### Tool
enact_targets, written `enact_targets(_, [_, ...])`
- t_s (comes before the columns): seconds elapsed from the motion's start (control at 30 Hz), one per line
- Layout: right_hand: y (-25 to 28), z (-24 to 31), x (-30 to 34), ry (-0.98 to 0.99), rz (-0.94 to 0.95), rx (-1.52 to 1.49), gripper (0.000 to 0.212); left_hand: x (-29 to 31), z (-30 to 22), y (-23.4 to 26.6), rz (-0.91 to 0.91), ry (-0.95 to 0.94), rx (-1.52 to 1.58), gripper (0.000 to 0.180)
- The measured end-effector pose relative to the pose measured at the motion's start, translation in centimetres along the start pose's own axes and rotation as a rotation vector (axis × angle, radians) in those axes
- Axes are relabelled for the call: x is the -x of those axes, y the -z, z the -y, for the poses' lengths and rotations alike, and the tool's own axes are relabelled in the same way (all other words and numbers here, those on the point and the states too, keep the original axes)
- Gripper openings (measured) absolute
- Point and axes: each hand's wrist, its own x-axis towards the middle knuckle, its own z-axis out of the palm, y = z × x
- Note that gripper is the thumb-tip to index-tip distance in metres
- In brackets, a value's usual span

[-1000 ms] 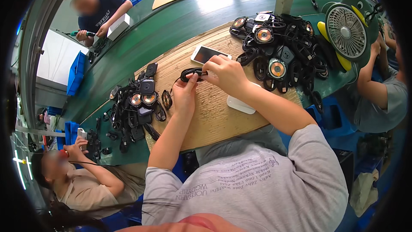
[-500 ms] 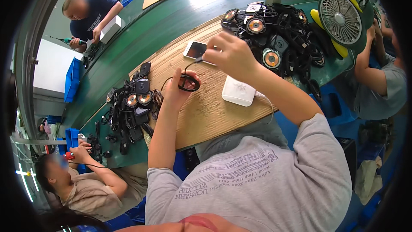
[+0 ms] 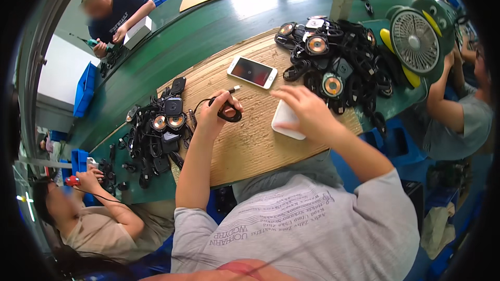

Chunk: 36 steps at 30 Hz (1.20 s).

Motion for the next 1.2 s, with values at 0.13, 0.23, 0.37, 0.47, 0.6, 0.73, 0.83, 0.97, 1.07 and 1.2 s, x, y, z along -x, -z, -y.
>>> enact_targets(0.13, [-1.1,1.6,2.9,-0.026,0.064,0.198,0.079,0.3,0.6,1.1,0.131,0.167,0.038,0.022])
enact_targets(0.23, [-1.7,1.0,2.0,-0.136,0.061,-0.063,0.081,0.3,0.2,-0.3,0.09,0.136,-0.122,0.018])
enact_targets(0.37, [-1.4,0.2,1.3,-0.214,0.035,-0.451,0.082,0.5,0.4,-1.1,0.105,0.044,-0.259,0.016])
enact_targets(0.47, [-1.3,0.2,1.2,-0.247,0.012,-0.756,0.081,1.0,0.4,-1.5,0.128,-0.041,-0.343,0.016])
enact_targets(0.6, [-1.7,0.4,0.9,-0.02,-0.081,-0.463,0.079,1.6,-0.2,-2.2,0.148,0.081,-0.45,0.017])
enact_targets(0.73, [-2.1,0.7,1.0,0.136,-0.129,-0.15,0.076,1.6,-0.2,-2.2,0.135,0.106,-0.5,0.017])
enact_targets(0.83, [-2.2,0.9,0.7,0.19,-0.128,-0.05,0.074,1.5,0.0,-1.9,0.121,0.107,-0.53,0.017])
enact_targets(0.97, [-2.3,1.0,0.2,0.19,-0.086,-0.066,0.072,1.3,0.6,-1.5,0.096,0.086,-0.578,0.018])
enact_targets(1.07, [-2.5,1.2,0.2,0.173,-0.077,-0.04,0.074,1.2,1.1,-1.2,0.105,0.088,-0.527,0.019])
enact_targets(1.2, [-2.4,1.7,-0.7,0.132,-0.033,0.016,0.075,1.5,0.0,-2.4,0.071,0.019,-0.655,0.019])
